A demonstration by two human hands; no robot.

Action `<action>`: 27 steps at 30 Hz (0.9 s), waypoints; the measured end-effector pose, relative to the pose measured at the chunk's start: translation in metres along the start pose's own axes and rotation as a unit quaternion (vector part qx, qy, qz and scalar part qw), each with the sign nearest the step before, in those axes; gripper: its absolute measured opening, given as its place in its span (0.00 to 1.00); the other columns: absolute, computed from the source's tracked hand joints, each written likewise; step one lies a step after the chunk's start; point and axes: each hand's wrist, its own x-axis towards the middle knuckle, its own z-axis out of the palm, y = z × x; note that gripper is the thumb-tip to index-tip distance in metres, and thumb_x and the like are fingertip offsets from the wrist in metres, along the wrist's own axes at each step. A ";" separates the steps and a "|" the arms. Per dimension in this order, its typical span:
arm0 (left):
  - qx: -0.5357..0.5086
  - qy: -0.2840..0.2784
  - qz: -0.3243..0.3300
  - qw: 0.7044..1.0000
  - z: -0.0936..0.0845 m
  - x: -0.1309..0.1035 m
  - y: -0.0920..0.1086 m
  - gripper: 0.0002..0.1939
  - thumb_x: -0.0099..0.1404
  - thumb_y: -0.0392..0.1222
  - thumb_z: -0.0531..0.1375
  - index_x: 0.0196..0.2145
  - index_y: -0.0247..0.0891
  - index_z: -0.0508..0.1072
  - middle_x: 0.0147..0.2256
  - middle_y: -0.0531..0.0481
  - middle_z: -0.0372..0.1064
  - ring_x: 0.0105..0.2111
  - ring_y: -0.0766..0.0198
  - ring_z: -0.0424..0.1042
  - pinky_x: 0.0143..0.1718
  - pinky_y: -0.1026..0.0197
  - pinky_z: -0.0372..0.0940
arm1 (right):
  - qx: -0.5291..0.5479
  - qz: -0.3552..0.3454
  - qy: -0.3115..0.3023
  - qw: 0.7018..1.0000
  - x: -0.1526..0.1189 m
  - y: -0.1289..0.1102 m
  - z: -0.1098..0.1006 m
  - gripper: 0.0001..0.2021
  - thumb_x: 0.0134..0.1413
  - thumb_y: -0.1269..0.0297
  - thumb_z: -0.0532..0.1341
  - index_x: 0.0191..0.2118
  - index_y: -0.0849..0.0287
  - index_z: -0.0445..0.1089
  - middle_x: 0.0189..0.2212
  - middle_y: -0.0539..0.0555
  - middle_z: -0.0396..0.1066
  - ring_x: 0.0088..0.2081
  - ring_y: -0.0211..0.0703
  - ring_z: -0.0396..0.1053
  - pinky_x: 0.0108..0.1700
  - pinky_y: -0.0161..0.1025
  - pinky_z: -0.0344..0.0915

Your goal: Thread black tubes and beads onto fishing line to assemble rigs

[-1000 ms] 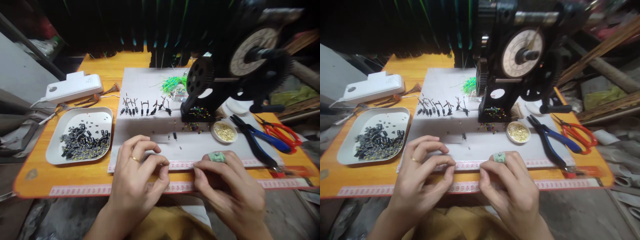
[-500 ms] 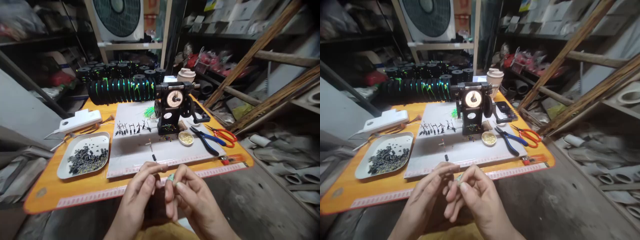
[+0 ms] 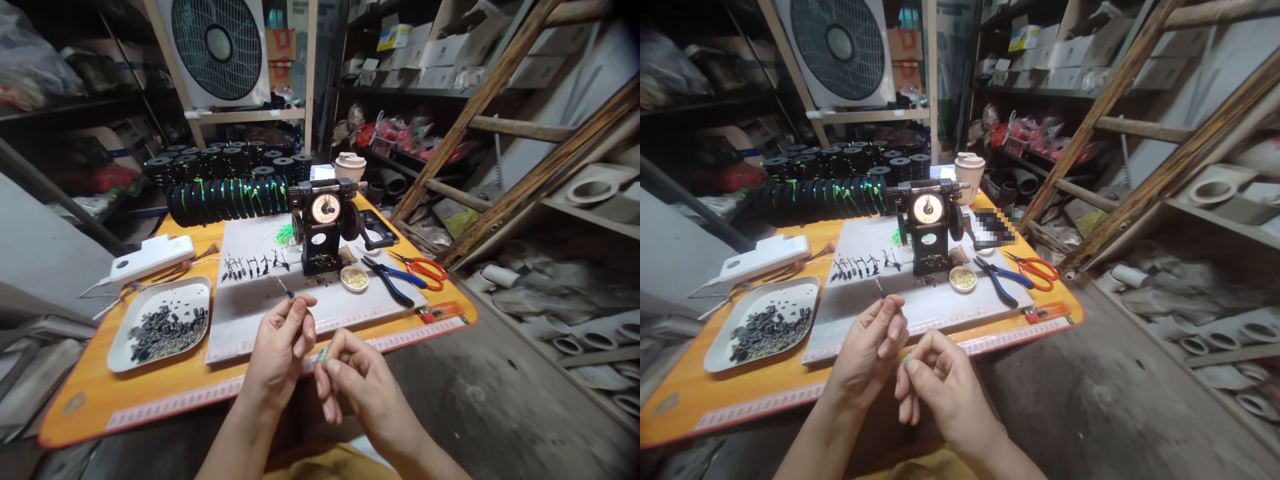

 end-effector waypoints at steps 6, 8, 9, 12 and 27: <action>-0.012 -0.046 -0.071 0.996 -0.018 -0.027 -0.011 0.25 0.65 0.59 0.64 0.46 0.33 0.81 0.29 0.46 0.77 0.15 0.76 0.58 0.18 0.69 0.60 | 0.002 0.015 -0.004 1.000 -0.002 0.003 -0.004 0.17 0.61 0.53 0.66 0.32 0.60 0.63 0.22 0.47 0.71 0.18 0.27 0.67 0.22 0.25 0.64; -0.004 -0.073 -0.080 0.994 -0.022 -0.034 -0.015 0.23 0.67 0.57 0.63 0.47 0.34 0.81 0.20 0.52 0.69 0.15 0.69 0.65 0.20 0.64 0.66 | -0.002 0.022 -0.001 1.000 -0.002 0.004 -0.005 0.17 0.60 0.53 0.67 0.32 0.59 0.63 0.22 0.46 0.71 0.18 0.27 0.67 0.22 0.25 0.64; 0.002 -0.085 -0.078 0.993 -0.024 -0.036 -0.017 0.21 0.66 0.55 0.64 0.45 0.34 0.81 0.16 0.56 0.63 0.15 0.66 0.67 0.20 0.63 0.68 | -0.004 0.025 0.000 1.000 -0.003 0.004 -0.005 0.17 0.60 0.52 0.67 0.33 0.59 0.63 0.22 0.46 0.71 0.18 0.28 0.67 0.22 0.25 0.65; 0.015 -0.093 -0.057 0.994 -0.024 -0.037 -0.021 0.14 0.66 0.51 0.66 0.39 0.37 0.79 0.15 0.58 0.60 0.14 0.64 0.70 0.18 0.64 0.67 | -0.020 0.032 0.006 0.999 -0.003 0.002 -0.006 0.18 0.60 0.52 0.67 0.33 0.59 0.62 0.22 0.46 0.71 0.18 0.28 0.67 0.22 0.26 0.65; 0.115 -0.003 0.073 0.991 -0.007 -0.023 -0.017 0.13 0.65 0.50 0.67 0.32 0.37 0.77 0.16 0.62 0.53 0.16 0.77 0.53 0.18 0.76 0.52 | -0.236 -0.007 0.035 0.971 -0.006 -0.007 -0.007 0.08 0.57 0.64 0.65 0.31 0.59 0.67 0.25 0.48 0.71 0.26 0.33 0.65 0.29 0.30 0.61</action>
